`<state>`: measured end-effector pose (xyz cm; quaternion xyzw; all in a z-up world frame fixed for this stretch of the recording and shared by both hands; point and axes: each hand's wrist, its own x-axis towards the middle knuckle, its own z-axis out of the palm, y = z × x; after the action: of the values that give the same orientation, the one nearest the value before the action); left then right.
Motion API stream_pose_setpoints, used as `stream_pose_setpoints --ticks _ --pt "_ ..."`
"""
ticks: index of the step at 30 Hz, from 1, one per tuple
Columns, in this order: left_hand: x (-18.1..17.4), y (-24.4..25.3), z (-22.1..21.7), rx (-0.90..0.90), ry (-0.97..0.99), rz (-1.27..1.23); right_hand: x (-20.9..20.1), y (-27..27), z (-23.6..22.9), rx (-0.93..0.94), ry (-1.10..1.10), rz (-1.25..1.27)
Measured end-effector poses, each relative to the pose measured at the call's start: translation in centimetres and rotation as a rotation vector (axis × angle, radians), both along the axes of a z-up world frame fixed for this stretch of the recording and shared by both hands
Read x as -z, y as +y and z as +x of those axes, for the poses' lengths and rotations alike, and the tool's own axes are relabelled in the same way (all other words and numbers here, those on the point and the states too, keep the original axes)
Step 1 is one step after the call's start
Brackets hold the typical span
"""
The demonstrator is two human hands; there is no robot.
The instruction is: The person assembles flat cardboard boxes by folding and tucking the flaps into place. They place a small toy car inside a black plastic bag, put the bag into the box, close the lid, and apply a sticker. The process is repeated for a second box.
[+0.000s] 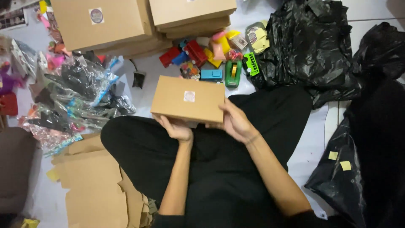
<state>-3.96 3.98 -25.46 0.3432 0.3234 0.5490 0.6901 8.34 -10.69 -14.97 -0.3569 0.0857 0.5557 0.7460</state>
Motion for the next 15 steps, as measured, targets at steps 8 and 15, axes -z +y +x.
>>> stream_pose_setpoints --ticks 8,15 --pt "-3.9 7.8 0.1 0.362 0.592 -0.138 3.2 5.5 6.9 -0.076 -0.75 -0.325" --pt "0.0 9.8 0.3 0.497 1.071 -0.103 7.9 7.6 7.3 -0.352 -1.268 -0.597"
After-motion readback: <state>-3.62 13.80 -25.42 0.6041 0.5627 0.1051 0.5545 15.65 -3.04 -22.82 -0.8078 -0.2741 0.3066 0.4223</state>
